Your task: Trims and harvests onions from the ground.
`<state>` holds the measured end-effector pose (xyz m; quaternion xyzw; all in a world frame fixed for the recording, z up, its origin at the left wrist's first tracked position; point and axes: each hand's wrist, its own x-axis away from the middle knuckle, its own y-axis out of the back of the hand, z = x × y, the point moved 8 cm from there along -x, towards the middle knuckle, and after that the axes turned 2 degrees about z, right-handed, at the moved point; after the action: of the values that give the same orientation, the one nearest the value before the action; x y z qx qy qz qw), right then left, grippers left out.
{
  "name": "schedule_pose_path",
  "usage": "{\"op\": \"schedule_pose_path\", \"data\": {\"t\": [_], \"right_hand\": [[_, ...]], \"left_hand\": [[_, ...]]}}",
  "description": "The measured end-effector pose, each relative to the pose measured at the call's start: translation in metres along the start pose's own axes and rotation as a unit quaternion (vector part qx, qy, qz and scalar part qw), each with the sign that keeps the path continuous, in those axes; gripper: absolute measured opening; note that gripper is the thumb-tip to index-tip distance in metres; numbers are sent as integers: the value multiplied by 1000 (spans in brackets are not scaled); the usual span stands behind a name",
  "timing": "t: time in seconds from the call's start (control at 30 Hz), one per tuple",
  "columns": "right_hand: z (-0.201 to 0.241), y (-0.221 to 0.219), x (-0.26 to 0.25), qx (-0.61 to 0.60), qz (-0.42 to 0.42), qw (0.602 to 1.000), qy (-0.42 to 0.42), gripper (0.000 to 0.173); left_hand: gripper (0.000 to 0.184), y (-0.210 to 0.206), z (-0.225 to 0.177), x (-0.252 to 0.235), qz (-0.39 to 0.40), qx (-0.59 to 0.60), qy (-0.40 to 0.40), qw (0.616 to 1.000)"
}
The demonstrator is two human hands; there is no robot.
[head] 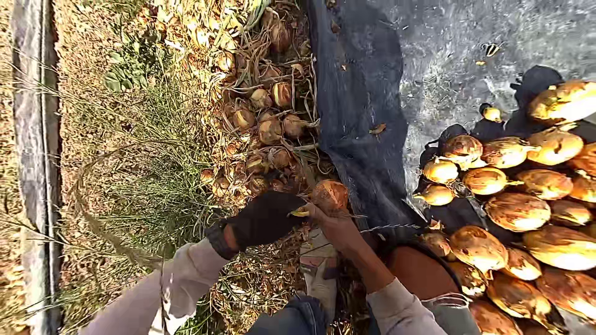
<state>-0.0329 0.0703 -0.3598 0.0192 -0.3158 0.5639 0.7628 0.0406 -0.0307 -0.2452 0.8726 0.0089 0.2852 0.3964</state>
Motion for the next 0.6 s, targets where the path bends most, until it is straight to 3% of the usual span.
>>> {"op": "schedule_pose_path", "data": {"t": [0.07,0.2,0.37,0.43,0.5,0.6], "right_hand": [[12,-1,5,39,-23,997,59,38],[21,19,6,241,-64,963,100,32],[20,50,-3,389,-93,911,98,59],[22,56,-3,367,-90,919,109,65],[26,53,-5,296,-89,940,143,58],[26,44,-7,211,-84,961,160,54]], "left_hand": [[15,-13,2,-1,18,-9,11,1000],[19,8,9,-9,-73,-118,2,990],[28,15,30,-28,-111,-147,56,981],[19,14,27,-35,-78,-116,79,987],[20,15,12,-35,-47,-53,91,993],[15,21,13,-34,-83,103,105,986]]}}
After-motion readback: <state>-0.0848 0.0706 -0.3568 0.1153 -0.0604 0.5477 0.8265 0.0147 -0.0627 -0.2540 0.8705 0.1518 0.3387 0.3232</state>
